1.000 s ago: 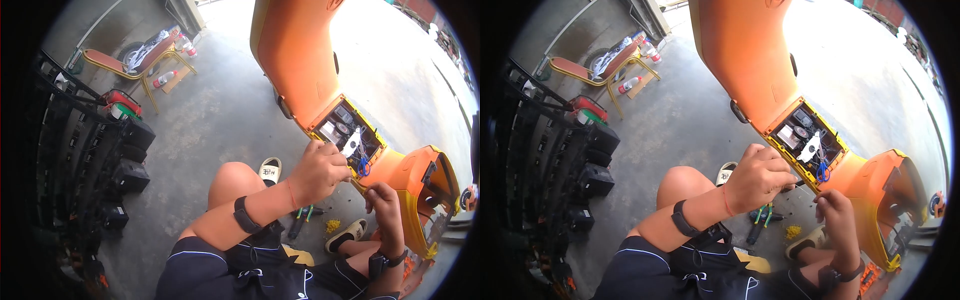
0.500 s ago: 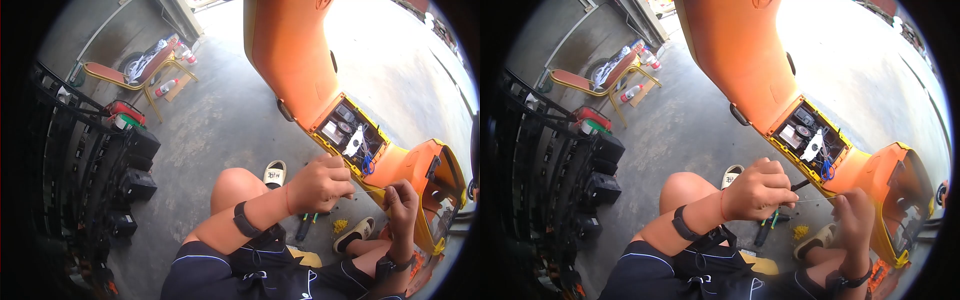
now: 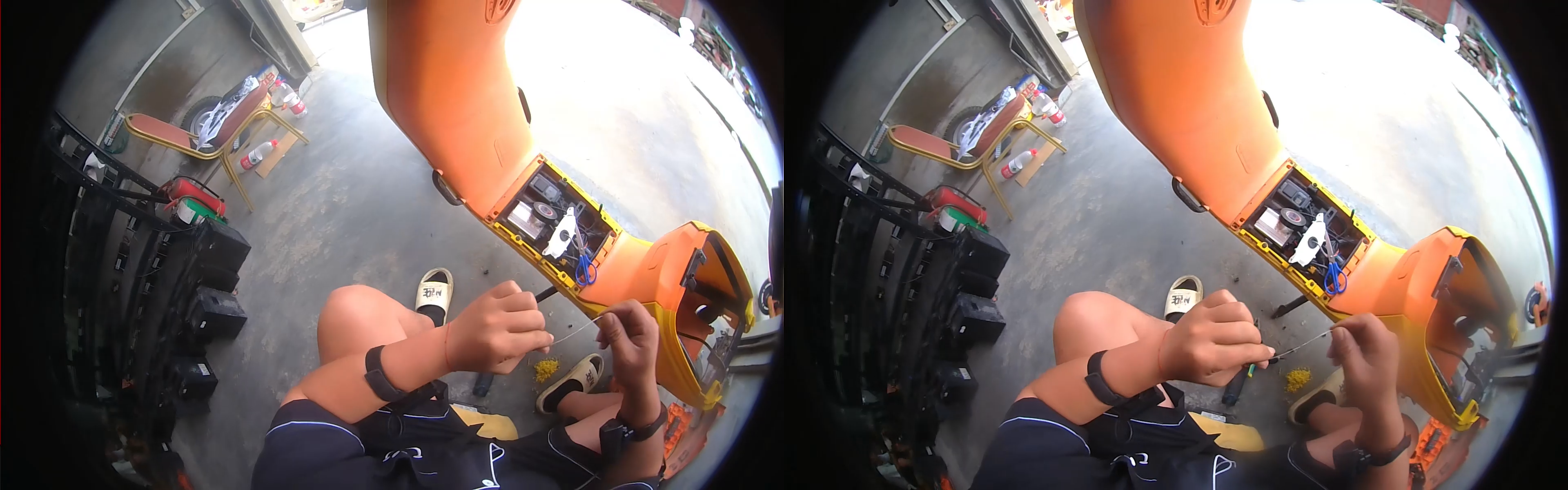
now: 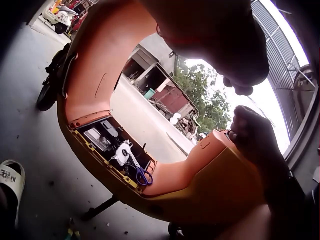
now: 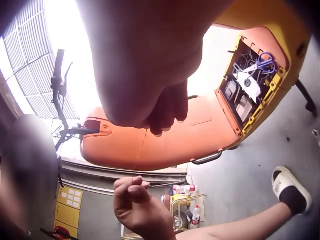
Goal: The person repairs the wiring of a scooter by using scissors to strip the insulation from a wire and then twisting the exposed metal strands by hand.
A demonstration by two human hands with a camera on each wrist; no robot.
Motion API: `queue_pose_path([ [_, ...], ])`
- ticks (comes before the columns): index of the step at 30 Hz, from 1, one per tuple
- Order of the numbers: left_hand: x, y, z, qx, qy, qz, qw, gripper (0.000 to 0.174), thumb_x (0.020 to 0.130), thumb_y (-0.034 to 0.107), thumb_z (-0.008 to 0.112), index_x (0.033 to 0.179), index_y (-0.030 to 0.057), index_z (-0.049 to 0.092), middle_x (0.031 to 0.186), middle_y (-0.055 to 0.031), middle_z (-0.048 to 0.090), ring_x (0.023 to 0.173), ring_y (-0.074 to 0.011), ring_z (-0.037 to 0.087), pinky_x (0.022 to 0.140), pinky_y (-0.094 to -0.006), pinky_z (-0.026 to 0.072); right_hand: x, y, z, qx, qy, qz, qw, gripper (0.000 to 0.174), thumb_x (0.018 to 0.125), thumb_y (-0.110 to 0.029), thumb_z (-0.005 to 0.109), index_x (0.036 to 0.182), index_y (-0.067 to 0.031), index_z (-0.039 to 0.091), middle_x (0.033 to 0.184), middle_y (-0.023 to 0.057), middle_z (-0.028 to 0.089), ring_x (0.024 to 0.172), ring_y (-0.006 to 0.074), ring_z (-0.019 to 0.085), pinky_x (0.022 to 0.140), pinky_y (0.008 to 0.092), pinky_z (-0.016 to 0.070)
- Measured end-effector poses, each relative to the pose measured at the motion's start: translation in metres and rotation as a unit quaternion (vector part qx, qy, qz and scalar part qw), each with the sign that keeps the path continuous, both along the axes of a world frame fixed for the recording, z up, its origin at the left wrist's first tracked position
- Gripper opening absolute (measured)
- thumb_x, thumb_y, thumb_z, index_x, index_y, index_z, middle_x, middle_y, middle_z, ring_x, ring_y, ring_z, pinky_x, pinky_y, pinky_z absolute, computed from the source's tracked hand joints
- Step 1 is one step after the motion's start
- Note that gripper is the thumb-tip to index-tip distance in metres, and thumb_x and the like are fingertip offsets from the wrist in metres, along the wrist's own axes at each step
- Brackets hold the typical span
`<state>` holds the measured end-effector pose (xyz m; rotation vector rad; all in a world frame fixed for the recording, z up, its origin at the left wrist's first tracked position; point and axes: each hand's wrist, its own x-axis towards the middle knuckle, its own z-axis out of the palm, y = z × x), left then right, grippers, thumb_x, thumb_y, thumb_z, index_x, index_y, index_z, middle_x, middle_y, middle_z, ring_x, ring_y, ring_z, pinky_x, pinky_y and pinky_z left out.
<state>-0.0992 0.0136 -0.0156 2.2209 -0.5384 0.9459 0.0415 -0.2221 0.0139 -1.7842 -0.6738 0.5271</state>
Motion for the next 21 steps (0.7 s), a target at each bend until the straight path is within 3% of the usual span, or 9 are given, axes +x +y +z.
queue_pose_path([
  [2, -0.005, -0.003, 0.004, -0.022, -0.042, 0.012, 0.999, 0.022, 0.072, 0.008, 0.078, 0.093, 0.0109, 0.076, 0.084, 0.0033, 0.063, 0.080, -0.0182, 0.059, 0.075, -0.0342, 0.0406, -0.013, 0.011, -0.017, -0.005, 0.092, 0.010, 0.996, 0.013, 0.101, -0.011, 0.069, 0.099, 0.0017, 0.069, 0.075, 0.0048, 0.069, 0.067, 0.0108, 0.065, 0.062, 0.0256, 0.0516],
  [5, -0.009, 0.012, 0.011, -0.039, -0.017, 0.118, 0.992, 0.021, 0.071, 0.008, 0.081, 0.092, 0.0117, 0.077, 0.082, 0.0040, 0.064, 0.080, -0.0177, 0.059, 0.074, -0.0348, 0.0392, -0.042, 0.025, -0.018, -0.041, 0.010, 0.170, 0.985, 0.008, 0.098, -0.008, 0.070, 0.095, -0.0006, 0.072, 0.073, 0.0072, 0.071, 0.067, 0.0145, 0.070, 0.062, 0.0288, 0.0545],
  [7, -0.005, 0.016, 0.009, -0.027, 0.005, 0.122, 0.992, 0.019, 0.072, 0.009, 0.081, 0.091, 0.0121, 0.077, 0.083, 0.0040, 0.065, 0.081, -0.0176, 0.059, 0.074, -0.0350, 0.0389, -0.052, 0.026, -0.006, -0.010, -0.074, 0.279, 0.957, 0.005, 0.093, -0.006, 0.072, 0.095, -0.0027, 0.075, 0.074, 0.0094, 0.073, 0.067, 0.0212, 0.074, 0.063, 0.0316, 0.0564],
  [10, -0.005, 0.015, 0.007, -0.003, 0.039, 0.121, 0.992, 0.015, 0.075, 0.009, 0.081, 0.088, 0.0130, 0.076, 0.082, 0.0032, 0.065, 0.084, -0.0172, 0.060, 0.078, -0.0349, 0.0400, -0.039, 0.013, 0.024, 0.031, -0.169, 0.289, 0.942, 0.006, 0.091, -0.008, 0.073, 0.092, -0.0024, 0.074, 0.074, 0.0089, 0.073, 0.063, 0.0222, 0.073, 0.060, 0.0325, 0.0561],
  [13, -0.005, 0.012, 0.007, 0.017, 0.050, 0.073, 0.996, 0.022, 0.070, 0.004, 0.084, 0.089, 0.0144, 0.078, 0.082, 0.0056, 0.067, 0.081, -0.0149, 0.062, 0.076, -0.0321, 0.0405, -0.024, -0.005, 0.023, 0.020, -0.180, 0.067, 0.981, 0.018, 0.101, -0.012, 0.065, 0.089, 0.0013, 0.068, 0.065, 0.0055, 0.065, 0.055, 0.0102, 0.063, 0.054, 0.0240, 0.0494],
  [14, -0.006, 0.009, 0.009, 0.009, 0.046, 0.052, 0.998, 0.022, 0.070, 0.004, 0.083, 0.089, 0.0145, 0.079, 0.082, 0.0055, 0.067, 0.081, -0.0150, 0.062, 0.077, -0.0318, 0.0408, -0.023, 0.000, 0.025, -0.006, -0.102, -0.016, 0.995, 0.007, 0.095, -0.008, 0.069, 0.093, -0.0013, 0.070, 0.071, 0.0071, 0.069, 0.062, 0.0179, 0.068, 0.061, 0.0290, 0.0518],
  [16, -0.009, 0.003, 0.012, 0.000, 0.043, 0.028, 0.999, 0.022, 0.070, 0.004, 0.083, 0.089, 0.0146, 0.079, 0.082, 0.0053, 0.067, 0.082, -0.0151, 0.063, 0.077, -0.0315, 0.0410, -0.014, 0.011, 0.015, -0.058, -0.141, -0.016, 0.988, 0.007, 0.094, -0.007, 0.070, 0.094, -0.0002, 0.070, 0.073, 0.0107, 0.069, 0.064, 0.0242, 0.069, 0.063, 0.0329, 0.0538],
  [19, -0.007, 0.005, 0.015, -0.020, 0.021, 0.075, 0.997, 0.016, 0.072, 0.007, 0.083, 0.087, 0.0135, 0.078, 0.081, 0.0047, 0.067, 0.081, -0.0164, 0.062, 0.076, -0.0327, 0.0407, -0.018, 0.016, -0.011, -0.131, -0.267, 0.218, 0.929, 0.013, 0.087, -0.010, 0.077, 0.095, -0.0027, 0.070, 0.078, 0.0148, 0.069, 0.070, 0.0373, 0.068, 0.067, 0.0442, 0.0572],
  [21, -0.001, 0.008, 0.008, -0.003, 0.053, 0.088, 0.995, 0.016, 0.072, 0.007, 0.082, 0.086, 0.0134, 0.078, 0.080, 0.0045, 0.066, 0.080, -0.0166, 0.062, 0.076, -0.0332, 0.0406, -0.033, 0.018, -0.010, -0.071, -0.278, 0.325, 0.901, 0.012, 0.085, -0.010, 0.076, 0.093, -0.0037, 0.069, 0.074, 0.0141, 0.067, 0.068, 0.0358, 0.068, 0.064, 0.0447, 0.0567],
])
